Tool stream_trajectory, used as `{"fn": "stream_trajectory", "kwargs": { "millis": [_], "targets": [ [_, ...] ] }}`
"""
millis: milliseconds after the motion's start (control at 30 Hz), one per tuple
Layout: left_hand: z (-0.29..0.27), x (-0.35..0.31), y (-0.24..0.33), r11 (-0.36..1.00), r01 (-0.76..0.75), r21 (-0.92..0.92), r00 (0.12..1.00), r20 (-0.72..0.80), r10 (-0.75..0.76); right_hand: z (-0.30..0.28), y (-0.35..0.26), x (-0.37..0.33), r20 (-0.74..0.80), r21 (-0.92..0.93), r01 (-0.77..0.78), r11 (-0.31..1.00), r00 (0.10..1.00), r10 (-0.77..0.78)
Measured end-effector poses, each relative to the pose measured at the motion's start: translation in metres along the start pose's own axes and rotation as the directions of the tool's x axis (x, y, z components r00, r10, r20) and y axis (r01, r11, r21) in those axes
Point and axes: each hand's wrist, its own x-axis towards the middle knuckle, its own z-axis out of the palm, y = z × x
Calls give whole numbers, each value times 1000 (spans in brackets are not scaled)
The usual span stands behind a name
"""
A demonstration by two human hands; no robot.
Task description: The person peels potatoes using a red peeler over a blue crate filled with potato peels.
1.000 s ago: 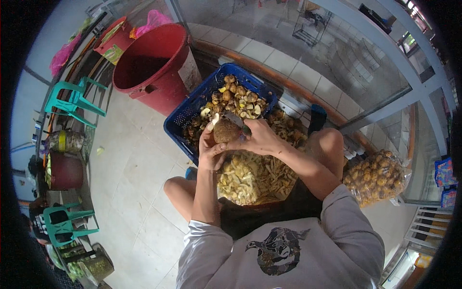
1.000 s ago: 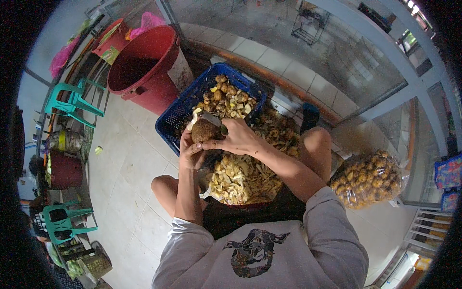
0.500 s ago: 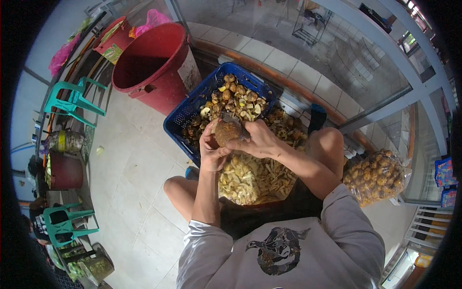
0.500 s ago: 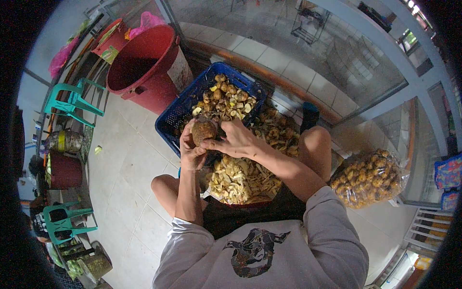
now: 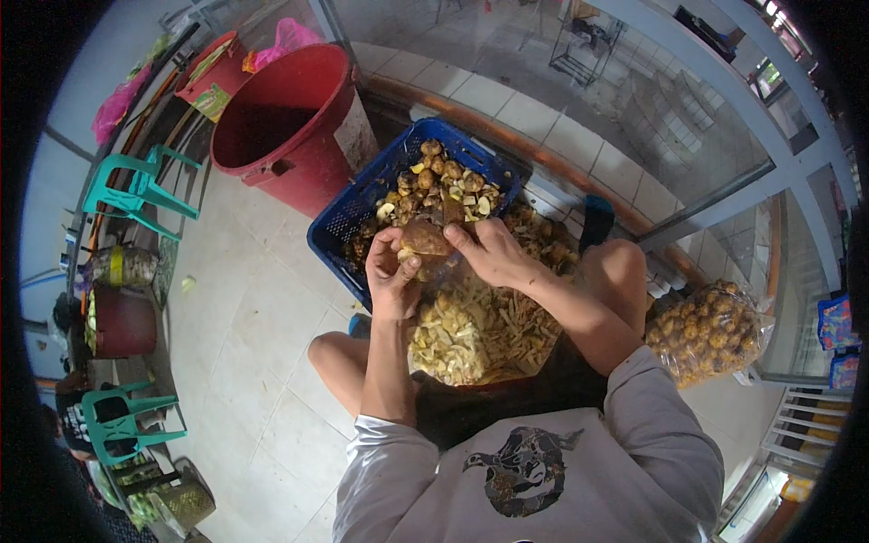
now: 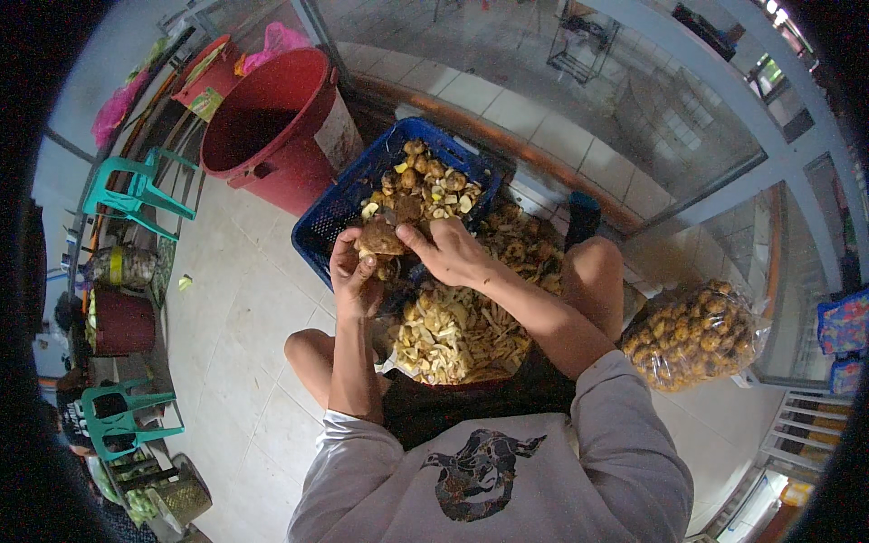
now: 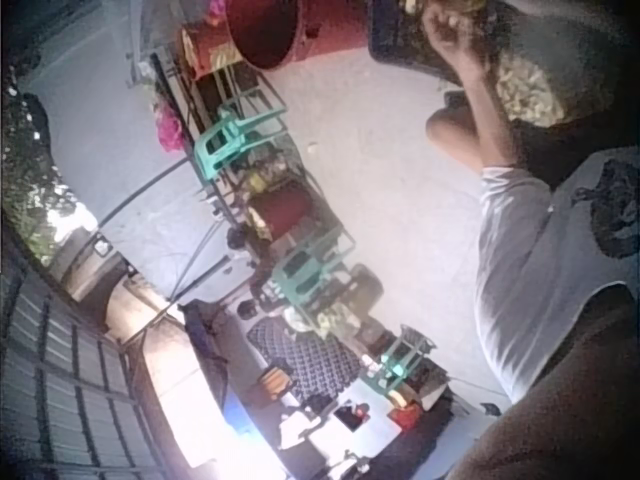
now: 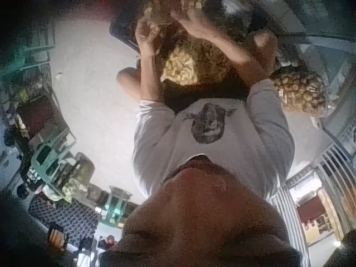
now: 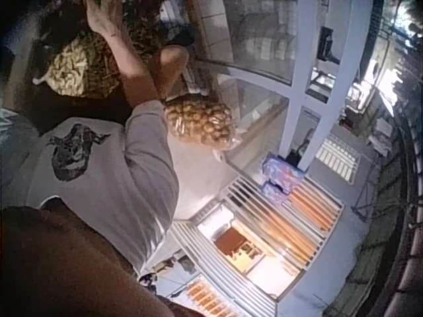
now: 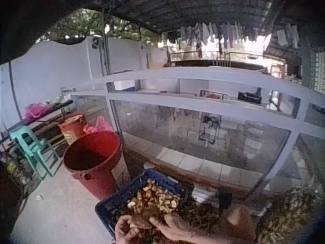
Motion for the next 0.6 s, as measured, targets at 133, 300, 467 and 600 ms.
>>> {"fn": "stream_trajectory", "kwargs": {
  "millis": [133,300,467,600],
  "targets": [
    [-2,-1,-5,999,-14,50,999,32,12,-4,5,7,0,50,258,965,966,-258],
    [-5,-3,-2,994,35,100,996,82,-43,-16,-5,5,124,8,289,957,950,-288],
    [-9,-5,-1,983,12,183,994,102,-31,-19,-22,0,62,130,351,927,931,-361],
    [-2,-7,-6,980,-48,194,999,22,44,-15,-16,-1,108,-65,311,948,947,-303]
  ]
}}
